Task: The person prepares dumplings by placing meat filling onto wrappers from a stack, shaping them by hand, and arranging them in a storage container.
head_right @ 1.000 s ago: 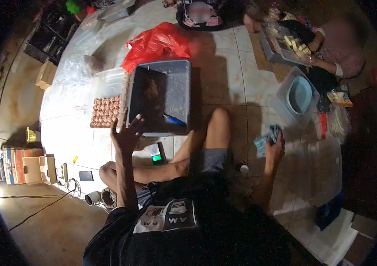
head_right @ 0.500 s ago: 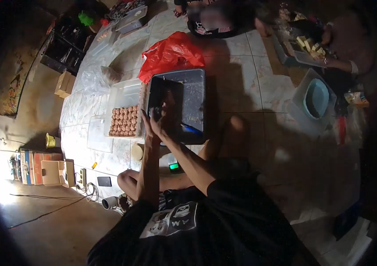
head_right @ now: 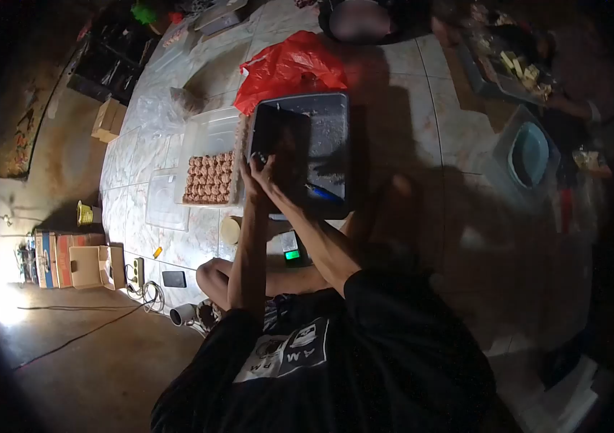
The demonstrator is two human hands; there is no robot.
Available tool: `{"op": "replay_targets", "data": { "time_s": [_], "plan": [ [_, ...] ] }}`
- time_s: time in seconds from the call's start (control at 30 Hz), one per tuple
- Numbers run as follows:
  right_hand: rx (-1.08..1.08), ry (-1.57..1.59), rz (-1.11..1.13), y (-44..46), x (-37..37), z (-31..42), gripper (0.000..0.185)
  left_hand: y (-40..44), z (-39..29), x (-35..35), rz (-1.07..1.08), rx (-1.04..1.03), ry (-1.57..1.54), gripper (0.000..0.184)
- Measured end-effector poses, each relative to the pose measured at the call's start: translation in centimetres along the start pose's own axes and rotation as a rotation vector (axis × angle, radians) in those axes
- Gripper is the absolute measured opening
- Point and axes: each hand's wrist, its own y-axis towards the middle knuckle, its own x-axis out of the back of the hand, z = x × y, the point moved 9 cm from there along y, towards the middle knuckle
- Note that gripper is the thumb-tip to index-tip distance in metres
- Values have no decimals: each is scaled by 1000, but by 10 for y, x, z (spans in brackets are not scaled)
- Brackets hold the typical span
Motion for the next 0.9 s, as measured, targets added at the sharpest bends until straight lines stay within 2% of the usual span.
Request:
{"op": "replay_targets", "data": {
  "time_s": [0.1,0.13,0.2,0.3,0.33,0.4,0.43,0.5,0.57,0.7,0.83,0.9],
  "plan": [
    [11,31,31,-16,8,10,78,1,-3,21,-90,106,101,84],
    [-5,60,64,-24,5,9,77,-8,-5,16,-136,218,-71,82],
    [75,-44,-114,-37,9,15,71,13,11,32,10,157,-73,85],
    [21,154,-99,13,6,-3,64,32,35,41,193,83,-87,86],
    [-103,274,-4,27,-31,-33,63,18,30,22,210,121,-101,84],
    [-56,283,54,28,-44,-32,61,-5,16,-11,248,183,-111,82],
    [127,167,25,27,-28,-16,60,-10,10,-14,270,197,-112,81],
    [238,166,-41,23,-12,-6,59,-15,5,-25,310,225,-111,78],
    [88,410,-128,27,-24,-29,60,-27,1,-37,358,264,-121,76],
    [-171,619,74,30,-46,-55,55,-35,1,-47,390,280,-89,72],
    [-439,833,230,18,-55,-59,48,-19,16,-38,319,237,100,68],
    [-588,971,228,18,-56,-62,41,-8,18,-11,476,300,96,71]
  ]
}}
